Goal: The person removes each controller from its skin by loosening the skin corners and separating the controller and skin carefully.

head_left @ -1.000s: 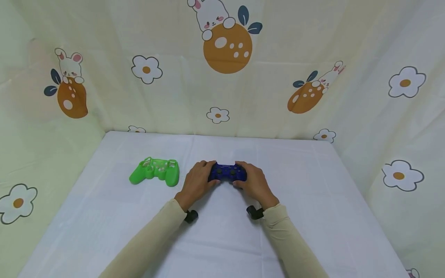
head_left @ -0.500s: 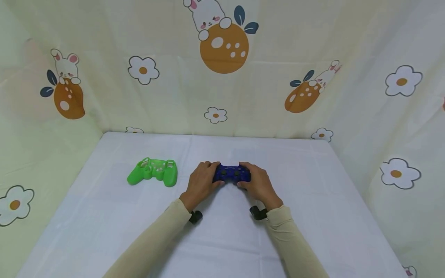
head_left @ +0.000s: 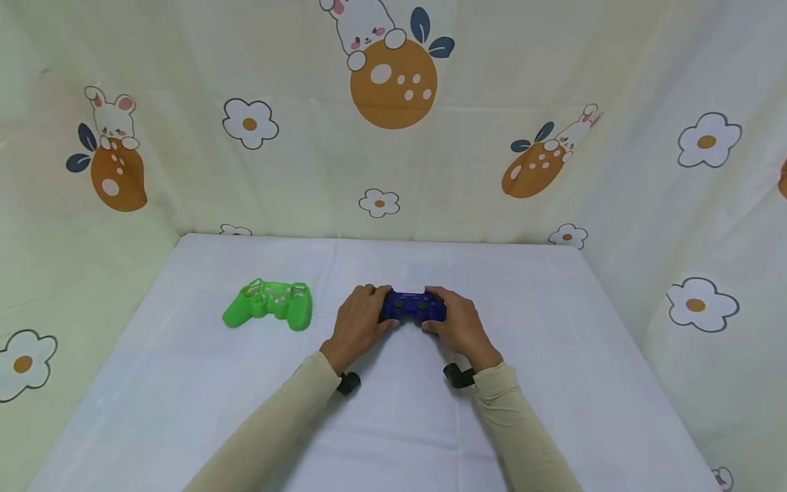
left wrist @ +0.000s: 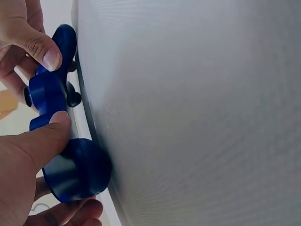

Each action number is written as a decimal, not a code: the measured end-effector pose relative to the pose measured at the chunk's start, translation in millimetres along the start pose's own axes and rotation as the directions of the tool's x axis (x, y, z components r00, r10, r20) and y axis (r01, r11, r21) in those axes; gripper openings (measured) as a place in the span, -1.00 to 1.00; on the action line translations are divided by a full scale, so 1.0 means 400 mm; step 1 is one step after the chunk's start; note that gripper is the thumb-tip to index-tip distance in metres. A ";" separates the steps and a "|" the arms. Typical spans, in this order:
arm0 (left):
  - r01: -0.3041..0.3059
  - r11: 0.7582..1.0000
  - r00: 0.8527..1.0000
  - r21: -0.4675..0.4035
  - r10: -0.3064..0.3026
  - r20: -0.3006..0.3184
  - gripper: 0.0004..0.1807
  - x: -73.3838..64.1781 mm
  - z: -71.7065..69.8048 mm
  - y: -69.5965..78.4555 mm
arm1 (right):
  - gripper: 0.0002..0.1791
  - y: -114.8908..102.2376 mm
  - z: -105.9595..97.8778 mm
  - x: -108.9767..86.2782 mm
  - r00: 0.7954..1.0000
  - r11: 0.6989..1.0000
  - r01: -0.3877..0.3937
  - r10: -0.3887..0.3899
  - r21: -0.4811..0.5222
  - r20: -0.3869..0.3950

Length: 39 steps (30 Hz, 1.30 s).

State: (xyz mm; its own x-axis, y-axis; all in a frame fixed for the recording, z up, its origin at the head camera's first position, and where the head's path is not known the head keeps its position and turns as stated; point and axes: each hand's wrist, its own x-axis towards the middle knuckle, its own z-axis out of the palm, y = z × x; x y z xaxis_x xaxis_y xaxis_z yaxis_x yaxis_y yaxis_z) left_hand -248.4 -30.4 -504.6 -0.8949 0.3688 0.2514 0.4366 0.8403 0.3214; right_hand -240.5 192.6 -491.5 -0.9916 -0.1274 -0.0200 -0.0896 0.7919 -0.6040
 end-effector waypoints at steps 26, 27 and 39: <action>-0.018 0.995 0.999 0.098 0.015 0.030 -0.20 -0.001 0.010 -0.003 | -0.14 0.011 0.013 -0.003 1.000 0.996 0.027 -0.028 -0.079 -0.012; -0.027 0.993 0.999 0.116 0.023 0.033 -0.20 0.002 0.011 -0.003 | -0.14 0.011 0.011 -0.001 0.999 0.996 0.030 -0.032 -0.087 -0.016; -0.059 0.974 0.996 0.221 0.041 0.084 -0.13 0.017 0.010 0.001 | -0.07 0.017 0.010 0.018 1.000 0.993 0.015 -0.014 -0.114 0.008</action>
State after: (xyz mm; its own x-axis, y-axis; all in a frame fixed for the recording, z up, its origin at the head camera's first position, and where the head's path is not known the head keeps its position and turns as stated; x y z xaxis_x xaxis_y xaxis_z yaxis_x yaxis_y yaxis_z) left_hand -254.6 -26.0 -506.5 -0.8808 0.4350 0.1869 0.4571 0.8842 0.0966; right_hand -247.9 194.7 -499.1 -0.9895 -0.1433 -0.0175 -0.1145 0.8526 -0.5098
